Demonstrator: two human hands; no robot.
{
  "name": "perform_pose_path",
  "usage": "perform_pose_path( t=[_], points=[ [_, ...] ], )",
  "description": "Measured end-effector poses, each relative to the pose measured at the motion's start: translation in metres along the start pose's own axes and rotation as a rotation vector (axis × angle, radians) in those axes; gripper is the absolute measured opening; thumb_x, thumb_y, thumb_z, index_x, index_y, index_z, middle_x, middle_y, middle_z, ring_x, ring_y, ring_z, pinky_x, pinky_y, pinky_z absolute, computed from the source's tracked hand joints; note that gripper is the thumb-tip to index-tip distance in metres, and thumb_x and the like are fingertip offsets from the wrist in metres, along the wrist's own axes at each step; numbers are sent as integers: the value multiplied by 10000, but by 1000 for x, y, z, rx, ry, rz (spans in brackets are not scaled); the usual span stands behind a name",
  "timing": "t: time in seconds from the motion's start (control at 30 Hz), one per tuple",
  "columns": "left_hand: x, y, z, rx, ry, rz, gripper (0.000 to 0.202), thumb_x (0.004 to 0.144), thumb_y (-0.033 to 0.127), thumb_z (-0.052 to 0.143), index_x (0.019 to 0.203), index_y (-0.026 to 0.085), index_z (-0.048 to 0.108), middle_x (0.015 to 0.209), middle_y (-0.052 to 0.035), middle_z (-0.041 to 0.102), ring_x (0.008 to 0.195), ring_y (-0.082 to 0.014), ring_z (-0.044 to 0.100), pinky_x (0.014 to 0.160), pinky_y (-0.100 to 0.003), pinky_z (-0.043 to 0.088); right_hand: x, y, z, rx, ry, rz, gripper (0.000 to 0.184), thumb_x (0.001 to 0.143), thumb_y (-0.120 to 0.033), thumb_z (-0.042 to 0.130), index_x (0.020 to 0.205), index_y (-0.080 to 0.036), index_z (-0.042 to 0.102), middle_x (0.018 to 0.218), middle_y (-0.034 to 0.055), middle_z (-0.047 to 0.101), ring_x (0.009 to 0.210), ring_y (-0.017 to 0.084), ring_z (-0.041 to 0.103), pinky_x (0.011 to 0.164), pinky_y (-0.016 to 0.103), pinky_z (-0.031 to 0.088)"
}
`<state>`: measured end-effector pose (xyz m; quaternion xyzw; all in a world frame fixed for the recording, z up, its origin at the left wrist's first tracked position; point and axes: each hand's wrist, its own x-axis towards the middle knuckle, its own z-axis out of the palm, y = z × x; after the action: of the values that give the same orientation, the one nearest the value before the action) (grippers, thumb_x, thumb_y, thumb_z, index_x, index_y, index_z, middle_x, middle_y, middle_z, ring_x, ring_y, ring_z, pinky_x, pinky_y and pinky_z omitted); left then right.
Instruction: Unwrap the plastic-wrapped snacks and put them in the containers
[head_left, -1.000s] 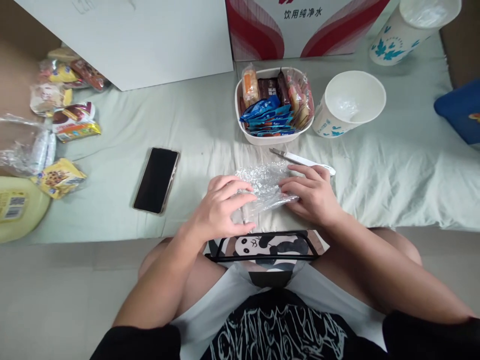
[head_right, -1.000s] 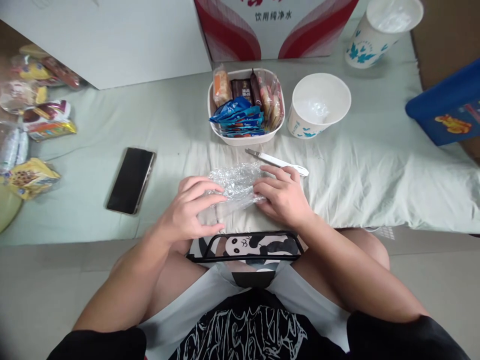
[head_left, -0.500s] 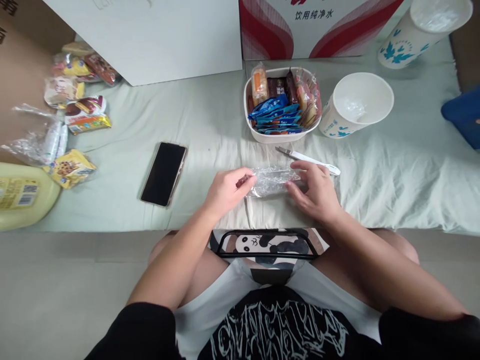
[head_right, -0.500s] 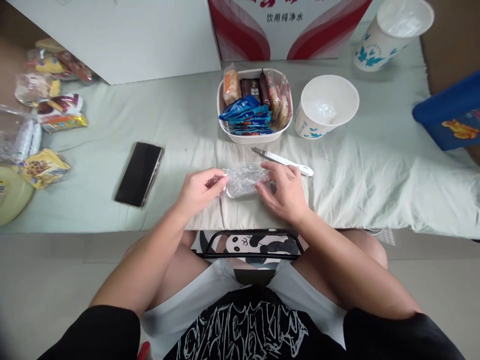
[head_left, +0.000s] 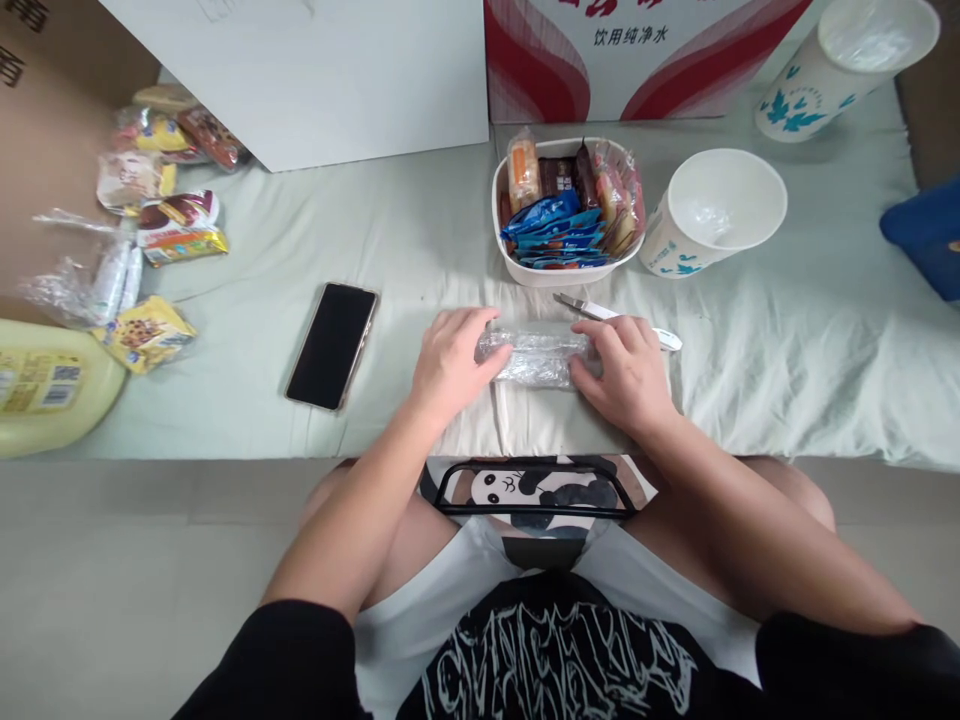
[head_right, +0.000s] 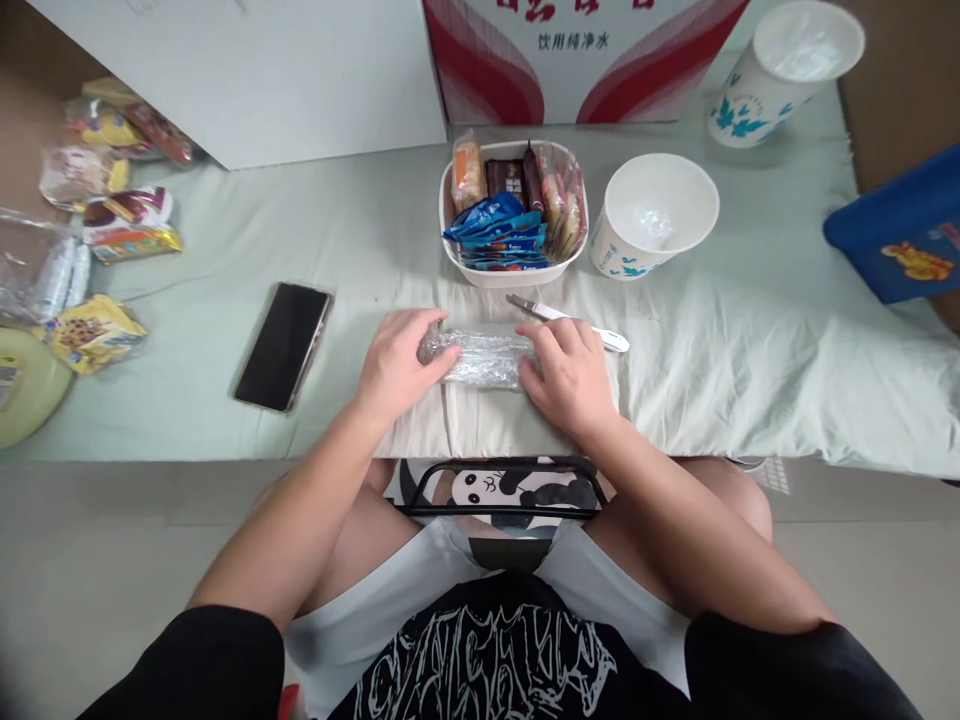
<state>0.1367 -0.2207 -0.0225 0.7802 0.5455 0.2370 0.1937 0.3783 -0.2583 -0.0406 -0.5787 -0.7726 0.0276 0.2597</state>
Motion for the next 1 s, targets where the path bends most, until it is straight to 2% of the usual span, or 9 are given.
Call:
perform_pose_path(
  t=[0.07,0.13,0.3,0.37,0.5,0.63,0.73,0.83,1.0],
  points=[
    [1,-1,-1,-7,-48,41,340,865,195,744,1201,202,696,1140,-93,774,1155,-286,657,1022,-456,508,-2,-2,-2,9,-21,-61,368,882,-200,586,1248,-215,623,1142,134,692,1032,322,620,880,476,481],
    [0,-1,-1,-76,-100,79,308,865,152,717,1167,208,701,1027,-60,779,1095,-259,677,1012,-446,514,-3,-3,-6,68,-67,-110,474,829,-168,576,1301,-215,587,1209,143,667,1094,338,614,908,498,486],
    [-6,7,-4,-504,-289,92,305,891,197,656,1194,222,650,896,10,719,797,-117,669,790,-266,558,-3,-3,-17,334,-159,-208,537,878,-378,598,1374,-192,514,1314,174,635,1239,363,600,1027,540,494],
    [-9,12,-4,-634,-343,79,319,878,216,661,1196,229,636,880,19,698,805,-110,673,778,-248,564,-2,-1,-19,360,-203,-192,594,893,-467,636,1398,-185,501,1316,181,658,1214,356,630,1005,520,519],
    [-11,17,-3,-750,-386,60,333,862,214,671,1191,231,626,868,10,678,902,-140,713,800,-256,580,0,0,-18,315,-291,-187,615,873,-430,671,1407,-163,519,1268,183,701,1166,357,663,977,517,532],
    [-10,15,-3,-633,-274,80,453,821,227,711,1260,230,602,1132,-61,707,1068,-188,703,869,-301,594,-1,0,-18,280,-302,-209,601,885,-434,674,1398,-151,544,1302,191,691,1212,368,645,1012,532,517],
    [-8,15,-4,-384,-237,101,606,789,254,763,1358,221,557,1333,-110,673,1251,-266,632,1037,-420,557,-2,0,-17,261,-308,-198,614,884,-440,687,1407,-149,549,1309,191,690,1236,375,627,1027,539,503],
    [-7,19,-3,-173,-258,138,604,790,246,785,1353,211,570,1307,-109,702,1320,-315,579,1155,-517,461,-4,0,-14,240,-305,-200,616,875,-405,691,1419,-152,550,1298,188,700,1265,387,605,1022,539,494],
    [-8,23,5,-171,-293,150,524,813,109,716,1307,233,595,1082,-53,749,1191,-270,641,1081,-474,494,-6,-2,-11,240,-325,-222,592,880,-369,679,1423,-172,552,1271,180,707,1233,387,619,990,551,498]
  ],
)
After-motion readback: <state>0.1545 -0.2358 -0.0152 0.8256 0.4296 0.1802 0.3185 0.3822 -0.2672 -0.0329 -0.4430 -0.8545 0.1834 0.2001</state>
